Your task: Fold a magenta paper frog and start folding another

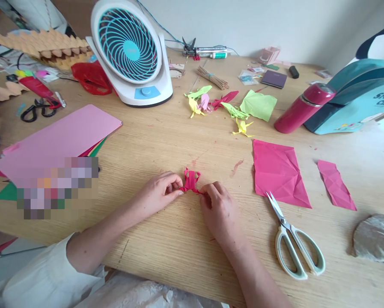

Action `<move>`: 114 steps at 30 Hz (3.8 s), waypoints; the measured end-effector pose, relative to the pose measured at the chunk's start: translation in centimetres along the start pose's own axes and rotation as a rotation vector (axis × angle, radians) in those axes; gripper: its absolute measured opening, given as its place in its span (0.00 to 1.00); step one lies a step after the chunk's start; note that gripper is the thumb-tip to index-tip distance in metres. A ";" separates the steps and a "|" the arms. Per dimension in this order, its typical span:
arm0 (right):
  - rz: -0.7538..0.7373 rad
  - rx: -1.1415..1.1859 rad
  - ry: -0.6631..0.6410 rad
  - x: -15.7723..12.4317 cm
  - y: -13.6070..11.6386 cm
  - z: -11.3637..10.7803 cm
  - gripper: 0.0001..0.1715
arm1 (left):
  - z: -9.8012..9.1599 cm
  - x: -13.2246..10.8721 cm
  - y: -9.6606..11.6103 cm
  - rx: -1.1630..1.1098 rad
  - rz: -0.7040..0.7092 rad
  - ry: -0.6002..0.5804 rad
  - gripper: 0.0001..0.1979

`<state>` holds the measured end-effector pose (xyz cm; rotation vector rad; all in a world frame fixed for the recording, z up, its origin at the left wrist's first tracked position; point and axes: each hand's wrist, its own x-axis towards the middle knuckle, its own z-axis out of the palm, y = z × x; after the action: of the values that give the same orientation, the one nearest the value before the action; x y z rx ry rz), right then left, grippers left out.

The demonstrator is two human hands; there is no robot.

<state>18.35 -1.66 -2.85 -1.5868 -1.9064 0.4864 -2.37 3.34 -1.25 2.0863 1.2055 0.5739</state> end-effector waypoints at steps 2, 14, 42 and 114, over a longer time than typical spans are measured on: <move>-0.012 0.008 0.017 0.0 -0.2 0.0 0.08 | 0.0 0.0 0.0 0.022 0.020 0.002 0.05; -0.350 -0.327 -0.069 -0.4 -0.1 -0.4 0.13 | 0.7 -0.1 0.4 0.083 0.089 0.007 0.07; -0.243 -0.037 -0.151 0.7 0.7 -1.1 0.09 | 0.5 -0.4 -0.7 0.207 0.228 0.028 0.03; -0.454 -0.319 -0.281 -0.8 0.3 -1.4 0.30 | -1.6 -2.3 -2.0 0.505 0.503 -0.307 0.33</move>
<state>19.61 -2.54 -2.17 -1.2494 -2.5742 0.2235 -5.68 2.51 -1.69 2.8121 0.6882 0.1475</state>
